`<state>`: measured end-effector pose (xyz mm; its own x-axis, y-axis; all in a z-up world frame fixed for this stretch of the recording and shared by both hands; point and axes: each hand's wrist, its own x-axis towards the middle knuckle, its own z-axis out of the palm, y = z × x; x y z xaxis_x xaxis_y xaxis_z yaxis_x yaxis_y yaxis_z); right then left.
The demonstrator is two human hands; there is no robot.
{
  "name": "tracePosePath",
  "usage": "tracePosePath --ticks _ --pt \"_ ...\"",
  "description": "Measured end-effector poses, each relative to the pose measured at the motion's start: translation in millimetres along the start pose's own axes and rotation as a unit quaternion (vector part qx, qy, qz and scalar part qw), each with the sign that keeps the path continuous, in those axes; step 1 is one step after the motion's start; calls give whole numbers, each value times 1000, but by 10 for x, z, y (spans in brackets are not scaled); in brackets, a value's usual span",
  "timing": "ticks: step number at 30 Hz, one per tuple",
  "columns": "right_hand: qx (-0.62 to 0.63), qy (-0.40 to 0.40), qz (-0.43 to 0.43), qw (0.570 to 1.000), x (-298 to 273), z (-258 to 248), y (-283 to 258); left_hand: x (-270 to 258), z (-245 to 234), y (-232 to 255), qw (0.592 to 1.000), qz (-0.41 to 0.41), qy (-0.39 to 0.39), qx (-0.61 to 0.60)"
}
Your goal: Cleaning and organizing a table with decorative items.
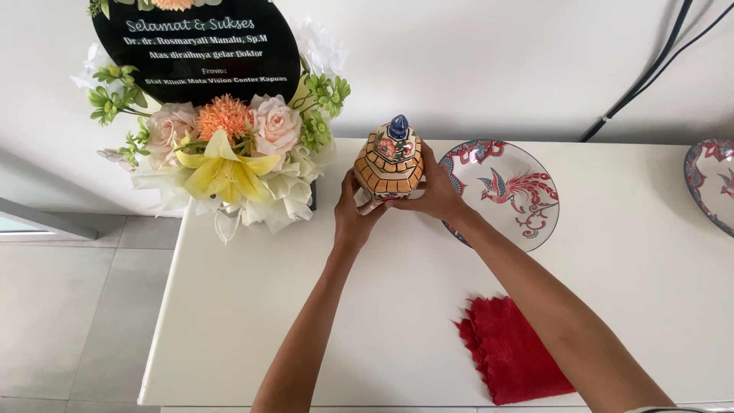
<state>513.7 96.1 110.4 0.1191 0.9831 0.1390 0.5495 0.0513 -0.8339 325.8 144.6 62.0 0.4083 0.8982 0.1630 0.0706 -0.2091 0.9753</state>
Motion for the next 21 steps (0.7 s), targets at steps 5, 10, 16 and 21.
tracePosePath --ticks 5,10,16,21 --pt "-10 -1 -5 1000 -27 15 -43 -27 -6 -72 1000 10 0 -15" --pt "9 -4 -13 1000 -63 17 -76 -36 -19 -48 1000 1 -7 0" --pt "12 6 -36 999 -105 30 -75 -47 -34 -118 1000 9 -13 8" --pt "10 23 -36 999 -203 36 -133 -22 -116 -280 998 -1 -9 69"
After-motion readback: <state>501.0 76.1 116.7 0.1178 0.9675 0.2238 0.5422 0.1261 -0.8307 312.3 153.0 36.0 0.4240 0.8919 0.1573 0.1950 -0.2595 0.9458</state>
